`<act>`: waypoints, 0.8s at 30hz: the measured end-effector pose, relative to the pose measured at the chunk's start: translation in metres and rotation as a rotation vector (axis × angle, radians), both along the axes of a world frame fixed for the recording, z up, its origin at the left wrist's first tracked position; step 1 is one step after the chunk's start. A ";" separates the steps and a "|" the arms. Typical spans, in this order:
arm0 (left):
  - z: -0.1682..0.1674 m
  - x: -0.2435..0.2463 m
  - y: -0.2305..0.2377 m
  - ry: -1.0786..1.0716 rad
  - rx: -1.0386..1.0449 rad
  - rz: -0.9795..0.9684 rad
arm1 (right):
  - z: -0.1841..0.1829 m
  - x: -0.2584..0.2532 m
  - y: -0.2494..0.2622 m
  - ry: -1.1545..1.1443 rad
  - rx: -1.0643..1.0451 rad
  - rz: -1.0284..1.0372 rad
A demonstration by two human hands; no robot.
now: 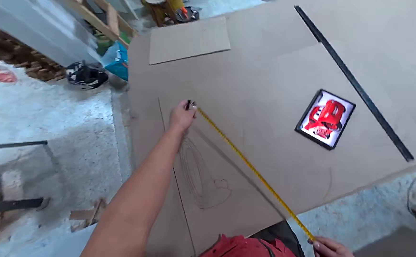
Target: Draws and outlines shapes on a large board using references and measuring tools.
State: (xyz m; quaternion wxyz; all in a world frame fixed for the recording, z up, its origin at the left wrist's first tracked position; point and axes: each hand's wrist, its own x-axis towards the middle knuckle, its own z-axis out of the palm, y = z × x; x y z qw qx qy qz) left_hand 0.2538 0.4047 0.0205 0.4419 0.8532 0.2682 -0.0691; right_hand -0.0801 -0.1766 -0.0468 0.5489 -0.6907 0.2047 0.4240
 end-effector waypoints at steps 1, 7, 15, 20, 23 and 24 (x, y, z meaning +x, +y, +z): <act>-0.008 0.015 -0.021 0.029 0.005 -0.039 | -0.007 -0.012 0.018 0.010 -0.029 -0.079; -0.029 0.018 -0.095 -0.059 -0.129 -0.142 | -0.038 -0.005 0.091 -0.034 -0.177 -0.245; -0.062 -0.046 -0.124 -0.417 0.055 -0.597 | -0.027 0.008 0.093 -0.081 -0.364 -0.168; -0.107 -0.060 -0.165 -0.302 0.314 -0.947 | -0.027 0.008 0.093 -0.090 -0.307 -0.211; -0.123 -0.060 -0.179 -0.295 0.430 -1.010 | -0.027 0.008 0.094 -0.103 -0.292 -0.220; -0.125 -0.059 -0.180 -0.301 0.470 -1.007 | -0.028 0.007 0.094 -0.114 -0.289 -0.226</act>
